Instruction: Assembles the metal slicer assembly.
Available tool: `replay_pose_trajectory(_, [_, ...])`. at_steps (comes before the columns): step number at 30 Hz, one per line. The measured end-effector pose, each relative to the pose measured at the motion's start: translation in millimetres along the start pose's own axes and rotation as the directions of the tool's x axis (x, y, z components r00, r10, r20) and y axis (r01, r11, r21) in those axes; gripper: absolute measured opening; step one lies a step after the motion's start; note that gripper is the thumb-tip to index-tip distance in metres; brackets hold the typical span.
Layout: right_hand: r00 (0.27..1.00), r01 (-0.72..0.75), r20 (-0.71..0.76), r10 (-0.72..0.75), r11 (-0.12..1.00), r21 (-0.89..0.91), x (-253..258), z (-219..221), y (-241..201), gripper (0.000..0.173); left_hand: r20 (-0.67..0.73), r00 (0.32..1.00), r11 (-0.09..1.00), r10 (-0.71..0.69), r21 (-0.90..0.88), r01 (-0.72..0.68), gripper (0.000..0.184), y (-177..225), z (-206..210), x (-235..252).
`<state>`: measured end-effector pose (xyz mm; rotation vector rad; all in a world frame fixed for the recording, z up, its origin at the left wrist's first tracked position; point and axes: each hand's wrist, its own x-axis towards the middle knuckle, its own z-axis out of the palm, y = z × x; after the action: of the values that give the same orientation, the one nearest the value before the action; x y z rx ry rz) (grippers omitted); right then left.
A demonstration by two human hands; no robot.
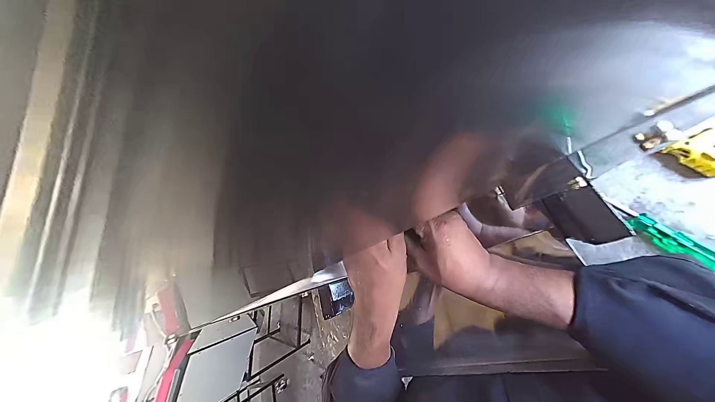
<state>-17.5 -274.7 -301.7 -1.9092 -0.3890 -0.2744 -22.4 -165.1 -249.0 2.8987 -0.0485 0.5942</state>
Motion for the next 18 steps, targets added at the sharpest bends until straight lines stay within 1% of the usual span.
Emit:
replay_pose_trajectory(1, [1.000, 0.008, 0.004, -0.008, 1.000, -0.006, -0.5, -1.0, 0.0, 0.013, -0.003, 1.000, 1.000, -0.003, -0.002, 0.003, 0.039, 0.4, -0.4, -1.0])
replay_pose_trajectory(2, [0.999, -0.021, 0.033, 0.022, 1.000, -0.023, -2.3, -2.7, 0.8, 0.013, 0.027, 0.999, 1.000, -0.018, -0.002, 0.018, 0.039, 0.2, 1.6, -3.0])
replay_pose_trajectory(4, [0.986, -0.117, 0.106, 0.126, 0.990, -0.083, -1.7, -6.7, 4.6, 0.014, 0.099, 0.995, 0.999, -0.032, -0.018, 0.034, 0.040, -0.8, 11.7, -2.7])
replay_pose_trajectory(5, [0.983, -0.136, 0.112, 0.146, 0.987, -0.091, -2.2, -5.5, 3.2, 0.014, 0.102, 0.994, 1.000, -0.026, -0.012, 0.028, 0.040, -2.1, 12.5, -3.6])
replay_pose_trajectory(7, [0.994, -0.097, 0.051, 0.100, 0.994, -0.053, -2.2, -1.4, -1.3, 0.014, 0.065, 0.998, 1.000, -0.010, -0.015, 0.011, 0.040, -1.9, 5.8, -2.2])
replay_pose_trajectory(9, [1.000, 0.000, -0.013, 0.000, 1.000, -0.010, -0.3, -0.3, -4.8, 0.013, -0.012, 1.000, 1.000, 0.012, -0.020, -0.012, 0.040, 2.2, -4.6, 0.3])
replay_pose_trajectory(10, [1.000, 0.013, -0.012, -0.013, 1.000, -0.003, -1.5, -0.7, -4.4, 0.013, -0.016, 1.000, 1.000, 0.008, -0.025, -0.008, 0.039, 3.1, -5.9, -0.8])
replay_pose_trajectory(11, [1.000, -0.003, 0.008, 0.003, 1.000, -0.006, -3.6, -1.1, -2.3, 0.013, 0.010, 1.000, 1.000, -0.003, -0.026, 0.004, 0.039, 1.8, -3.9, -2.8])
replay_pose_trajectory(13, [0.990, -0.102, 0.091, 0.106, 0.994, -0.048, -3.2, -4.5, 4.2, 0.016, 0.119, 0.993, 0.999, -0.027, -0.023, 0.030, 0.041, -2.3, 7.0, -1.9])
replay_pose_trajectory(14, [0.979, -0.145, 0.137, 0.151, 0.988, -0.052, -3.2, -5.9, 3.6, 0.018, 0.149, 0.988, 1.000, -0.028, -0.009, 0.030, 0.042, -3.6, 8.9, -2.4])
replay_pose_trajectory(15, [0.977, -0.158, 0.136, 0.162, 0.987, -0.044, -1.1, -6.9, 1.7, 0.019, 0.146, 0.989, 1.000, -0.022, -0.004, 0.023, 0.042, -3.1, 8.8, -0.6])
replay_pose_trajectory(16, [0.986, -0.133, 0.101, 0.135, 0.991, -0.023, -1.0, -5.6, -1.0, 0.019, 0.119, 0.993, 1.000, -0.017, -0.009, 0.018, 0.041, -2.4, 5.6, -0.6])
replay_pose_trajectory(18, [1.000, -0.014, 0.009, 0.013, 0.999, 0.031, 0.0, -2.1, -6.6, 0.016, 0.022, 1.000, 1.000, -0.012, -0.019, 0.012, 0.040, 1.0, -7.4, 0.5])
